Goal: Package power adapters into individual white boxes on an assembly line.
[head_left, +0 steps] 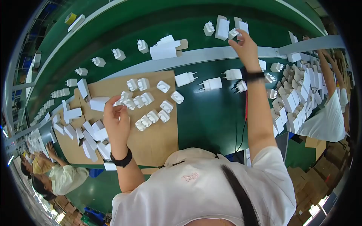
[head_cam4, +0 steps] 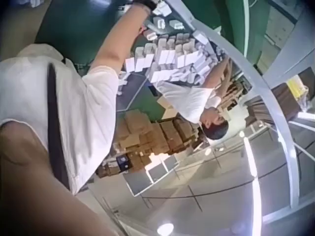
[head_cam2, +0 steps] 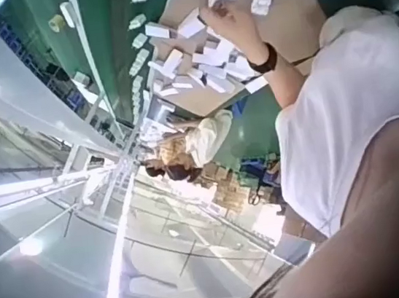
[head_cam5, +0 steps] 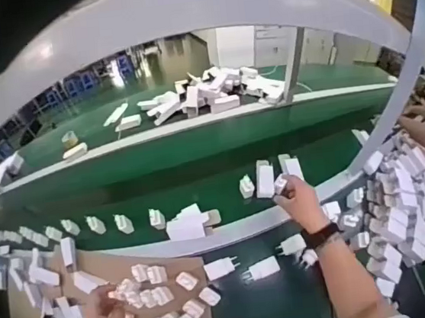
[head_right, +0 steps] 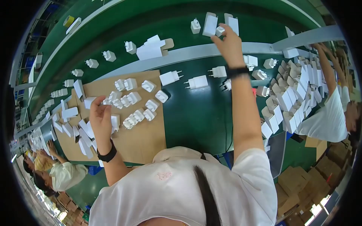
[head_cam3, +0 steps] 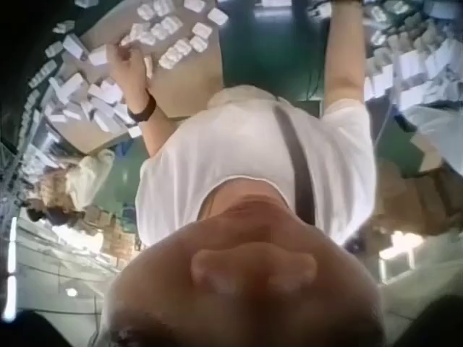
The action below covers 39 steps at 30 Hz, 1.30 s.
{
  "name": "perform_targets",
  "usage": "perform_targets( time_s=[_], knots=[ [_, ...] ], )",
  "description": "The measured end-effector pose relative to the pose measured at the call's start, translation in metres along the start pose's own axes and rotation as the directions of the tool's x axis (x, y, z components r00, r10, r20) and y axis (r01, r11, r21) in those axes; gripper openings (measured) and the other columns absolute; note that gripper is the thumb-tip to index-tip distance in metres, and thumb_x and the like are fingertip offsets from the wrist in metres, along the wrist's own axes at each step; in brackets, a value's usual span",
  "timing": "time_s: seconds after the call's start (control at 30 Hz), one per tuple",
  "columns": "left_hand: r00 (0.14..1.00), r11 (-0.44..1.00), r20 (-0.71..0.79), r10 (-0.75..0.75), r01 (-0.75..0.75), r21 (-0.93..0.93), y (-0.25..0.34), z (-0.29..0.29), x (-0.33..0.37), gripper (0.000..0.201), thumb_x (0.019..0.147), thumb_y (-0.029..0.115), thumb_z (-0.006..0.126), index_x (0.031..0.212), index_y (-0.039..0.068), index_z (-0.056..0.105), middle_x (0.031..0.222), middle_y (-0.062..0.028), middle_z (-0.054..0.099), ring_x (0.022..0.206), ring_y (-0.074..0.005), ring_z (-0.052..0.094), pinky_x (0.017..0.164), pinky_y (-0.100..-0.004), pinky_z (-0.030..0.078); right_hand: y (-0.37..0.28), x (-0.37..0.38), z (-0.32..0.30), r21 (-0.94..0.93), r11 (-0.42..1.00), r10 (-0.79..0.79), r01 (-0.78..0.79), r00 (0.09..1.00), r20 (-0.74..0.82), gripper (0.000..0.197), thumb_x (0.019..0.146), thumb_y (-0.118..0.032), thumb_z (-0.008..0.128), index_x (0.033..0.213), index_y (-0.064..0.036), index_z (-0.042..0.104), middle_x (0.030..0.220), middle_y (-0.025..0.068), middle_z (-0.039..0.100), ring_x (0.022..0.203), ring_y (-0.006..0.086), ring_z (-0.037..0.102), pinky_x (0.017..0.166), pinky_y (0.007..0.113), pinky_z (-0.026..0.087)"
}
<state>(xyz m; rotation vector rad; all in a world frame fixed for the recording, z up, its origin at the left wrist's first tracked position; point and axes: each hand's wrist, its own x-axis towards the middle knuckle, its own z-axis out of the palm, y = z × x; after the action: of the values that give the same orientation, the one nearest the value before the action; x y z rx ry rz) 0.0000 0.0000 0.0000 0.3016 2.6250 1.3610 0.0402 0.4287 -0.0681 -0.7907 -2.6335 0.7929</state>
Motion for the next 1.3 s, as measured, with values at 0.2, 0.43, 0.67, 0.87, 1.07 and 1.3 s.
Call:
perform_targets(
  time_s=[0.2, 0.43, 0.67, 0.87, 1.07, 1.3],
  knots=[
    [0.997, 0.985, -0.081, -0.008, -0.006, -0.17, 0.003, -0.011, -0.01, 0.034, 0.077, -0.003, 0.052, 0.11, 0.003, 0.05, 0.098, -0.0064, 0.057, 0.074, -0.0111, 0.055, 0.067, -0.0225, 0.044, 0.049, 0.078, 0.018, -0.314, 0.946, -0.082, 0.074, 0.997, -0.011, 0.062, 0.061, -0.016, 0.072, 0.119, -0.0104, 0.051, 0.103, 0.0199, 0.058, 0.095, 0.0352, 0.055, 0.085, 0.037, 0.044],
    [0.936, 0.946, 0.254, 0.245, -0.174, -0.274, 0.122, 0.073, 0.061, 0.039, 0.074, 0.004, 0.059, 0.112, 0.002, 0.049, 0.101, -0.0149, 0.057, 0.076, -0.0201, 0.058, 0.067, -0.0288, 0.046, 0.04, 0.069, 0.009, -0.305, 0.952, 0.076, -0.038, 0.99, 0.115, 0.035, 0.063, -0.01, 0.067, 0.096, -0.0064, 0.061, 0.094, 0.0161, 0.063, 0.09, 0.0317, 0.059, 0.082, 0.035, 0.046],
    [0.949, 0.965, 0.226, 0.221, -0.246, 0.09, 0.152, 0.302, 0.17, 0.058, 0.071, 0.007, 0.058, 0.124, 0.003, 0.034, 0.12, -0.0281, 0.035, 0.094, -0.0442, 0.053, 0.078, -0.0436, 0.048, -0.012, 0.002, -0.074, -0.032, 0.999, -0.024, 0.019, 0.983, -0.183, 0.034, 0.066, -0.016, 0.068, 0.097, -0.0032, 0.059, 0.078, 0.0144, 0.062, 0.072, 0.0251, 0.061, 0.067, 0.031, 0.048],
    [0.939, 0.927, 0.199, 0.281, -0.32, 0.198, 0.047, 0.356, 0.25, 0.03, 0.069, 0.006, 0.059, 0.097, -0.001, 0.051, 0.092, -0.0199, 0.058, 0.089, -0.0351, 0.057, 0.078, -0.0409, 0.046, -0.046, -0.082, -0.088, 0.235, 0.964, -0.039, 0.12, 0.945, -0.324, 0.031, 0.067, -0.013, 0.069, 0.095, -0.0045, 0.059, 0.088, 0.0089, 0.06, 0.066, 0.0167, 0.055, 0.06, 0.025, 0.045],
    [0.918, 0.962, 0.291, 0.269, -0.24, -0.13, 0.149, 0.288, 0.142, 0.044, 0.068, 0.003, 0.065, 0.109, 0.002, 0.047, 0.093, -0.0176, 0.058, 0.079, -0.0326, 0.057, 0.072, -0.0374, 0.046, -0.014, -0.133, -0.106, 0.298, 0.954, 0.114, -0.044, 0.968, -0.222, 0.04, 0.066, -0.012, 0.069, 0.103, -0.0051, 0.054, 0.09, 0.0092, 0.059, 0.067, 0.0181, 0.056, 0.061, 0.026, 0.046],
    [0.846, 0.966, 0.467, 0.259, -0.221, -0.137, 0.131, 0.108, -0.033, 0.046, 0.068, -0.002, 0.063, 0.111, 0.007, 0.048, 0.096, -0.0169, 0.055, 0.075, -0.0291, 0.057, 0.066, -0.0341, 0.046, -0.038, -0.176, -0.057, 0.217, 0.974, -0.084, 0.065, 0.993, 0.079, 0.045, 0.065, -0.005, 0.07, 0.104, -0.0046, 0.049, 0.092, 0.0099, 0.058, 0.074, 0.0208, 0.057, 0.064, 0.029, 0.046]
  ],
)
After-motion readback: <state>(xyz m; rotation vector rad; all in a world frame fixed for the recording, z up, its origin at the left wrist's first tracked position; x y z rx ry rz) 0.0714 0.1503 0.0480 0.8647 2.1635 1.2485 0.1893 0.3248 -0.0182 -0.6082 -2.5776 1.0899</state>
